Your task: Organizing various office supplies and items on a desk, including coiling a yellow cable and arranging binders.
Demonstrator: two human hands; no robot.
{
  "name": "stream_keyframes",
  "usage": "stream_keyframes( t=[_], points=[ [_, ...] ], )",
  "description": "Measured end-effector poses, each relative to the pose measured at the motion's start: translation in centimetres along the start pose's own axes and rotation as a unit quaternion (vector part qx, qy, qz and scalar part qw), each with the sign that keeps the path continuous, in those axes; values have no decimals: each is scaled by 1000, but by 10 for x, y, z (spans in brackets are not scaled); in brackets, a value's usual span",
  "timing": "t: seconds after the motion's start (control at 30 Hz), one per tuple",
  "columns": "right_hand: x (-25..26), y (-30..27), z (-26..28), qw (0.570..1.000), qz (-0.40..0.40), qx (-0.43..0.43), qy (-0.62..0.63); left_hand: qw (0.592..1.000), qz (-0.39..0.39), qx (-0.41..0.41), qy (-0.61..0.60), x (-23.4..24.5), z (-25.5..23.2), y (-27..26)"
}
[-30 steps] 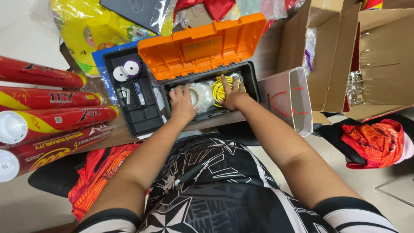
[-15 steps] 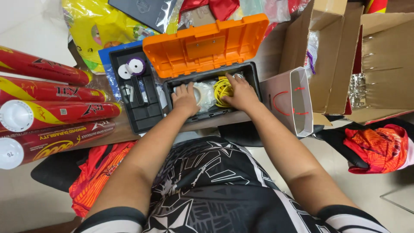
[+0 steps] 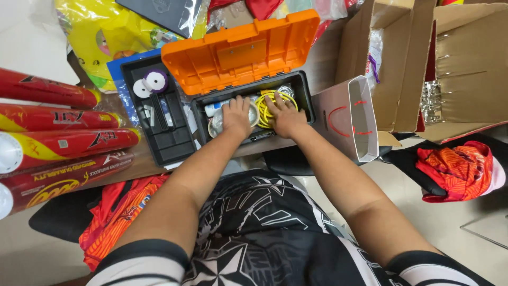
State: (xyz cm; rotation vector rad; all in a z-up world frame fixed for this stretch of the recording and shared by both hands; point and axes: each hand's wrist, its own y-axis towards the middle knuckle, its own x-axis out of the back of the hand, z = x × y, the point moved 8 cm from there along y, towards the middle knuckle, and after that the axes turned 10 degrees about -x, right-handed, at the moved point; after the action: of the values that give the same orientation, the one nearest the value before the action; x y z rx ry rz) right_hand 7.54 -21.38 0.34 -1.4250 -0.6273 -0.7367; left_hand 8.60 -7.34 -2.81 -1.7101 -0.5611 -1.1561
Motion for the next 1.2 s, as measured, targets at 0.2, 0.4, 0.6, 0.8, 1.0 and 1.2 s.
stream_keyframes(
  t=[0.2, 0.4, 0.6, 0.8, 1.0, 1.2],
  points=[
    [-12, 15, -15, 994, 65, -61, 59, 989, 55, 35, 134, -39, -6, 26],
    [-8, 18, -10, 991, 56, -87, 84, 993, -10, 17, 114, -50, 1, 31],
    [13, 17, 5, 991, 28, -133, -5, 995, -30, 5, 96, -45, 1, 31],
    [1, 40, 5, 989, 13, -115, -89, 996, 72, -8, 58, -12, 1, 15],
    [40, -14, -15, 957, -191, 51, 211, 993, -114, -21, -16, 50, -1, -9],
    [45, -18, -38, 943, -208, -31, 259, 963, -144, -65, -216, 67, -19, -16]
  ],
)
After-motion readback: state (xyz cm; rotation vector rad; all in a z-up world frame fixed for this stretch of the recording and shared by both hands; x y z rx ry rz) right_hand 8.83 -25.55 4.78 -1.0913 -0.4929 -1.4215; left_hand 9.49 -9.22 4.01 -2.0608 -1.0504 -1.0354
